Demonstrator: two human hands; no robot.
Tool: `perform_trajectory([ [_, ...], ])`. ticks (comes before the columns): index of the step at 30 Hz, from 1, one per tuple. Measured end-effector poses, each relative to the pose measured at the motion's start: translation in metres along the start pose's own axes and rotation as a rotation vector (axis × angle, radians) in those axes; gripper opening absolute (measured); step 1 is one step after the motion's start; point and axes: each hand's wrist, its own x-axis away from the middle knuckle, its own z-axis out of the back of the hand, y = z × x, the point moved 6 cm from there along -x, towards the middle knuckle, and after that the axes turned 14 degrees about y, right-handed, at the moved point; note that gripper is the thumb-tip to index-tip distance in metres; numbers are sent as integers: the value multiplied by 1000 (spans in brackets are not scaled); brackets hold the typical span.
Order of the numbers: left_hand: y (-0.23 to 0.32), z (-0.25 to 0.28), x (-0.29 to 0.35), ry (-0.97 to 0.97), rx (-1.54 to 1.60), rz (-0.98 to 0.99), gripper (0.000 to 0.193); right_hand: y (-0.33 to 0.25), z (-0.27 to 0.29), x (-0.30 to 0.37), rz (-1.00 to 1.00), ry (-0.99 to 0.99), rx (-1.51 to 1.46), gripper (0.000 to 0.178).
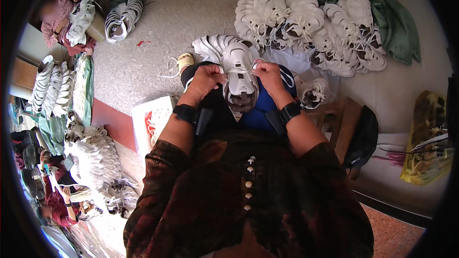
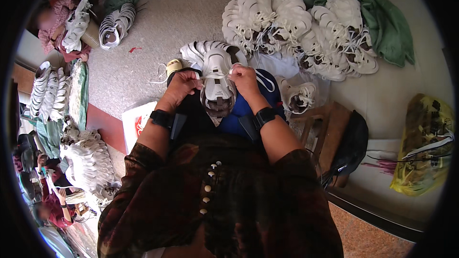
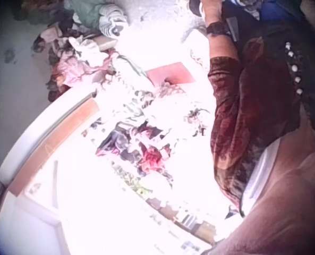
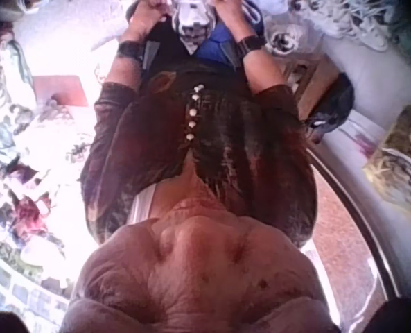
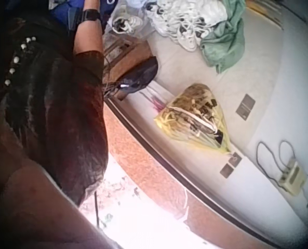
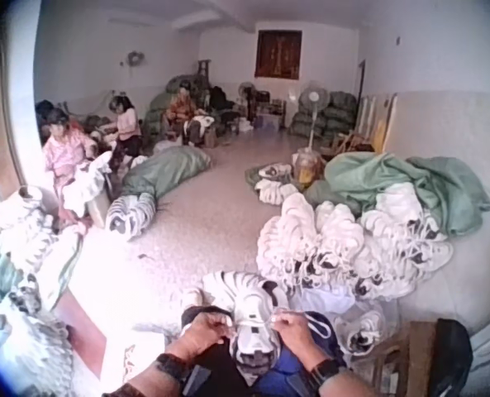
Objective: The recorder is lacing white athletic shoes and organizing them into stacks.
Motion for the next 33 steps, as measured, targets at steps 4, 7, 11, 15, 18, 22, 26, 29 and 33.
perform_trajectory([
  [4, -2, 1, 2, 2, -21, 5, 4, -2, -5, 0, -38, -52, 324, 13],
  [7, 6, -2, 6, -3, -27, -48, 4, -23, -18, 6, 451, 92, 698, 13],
  [11, 6, -3, 10, 39, -8, -52, 5, -3, -11, 1, 60, 89, 451, 12],
  [15, 14, -20, 18, 97, -11, -219, 5, -28, -12, 16, 273, 153, 634, 11],
  [18, 25, -41, 25, 100, 23, -220, 4, -51, -20, 30, 440, 42, 713, 8],
  [22, 36, -63, 10, 196, -395, -530, 8, -41, -15, 31, 414, 8, 695, 10],
  [26, 38, -80, 7, 223, -650, -659, 13, -29, -6, 23, 215, 93, 537, 11],
  [29, 37, -90, 5, 243, -812, -657, 14, -24, -4, 22, 175, 120, 456, 13],
  [33, 42, -94, 8, 226, -975, -582, 15, -20, -2, 24, 176, 154, 468, 14],
])
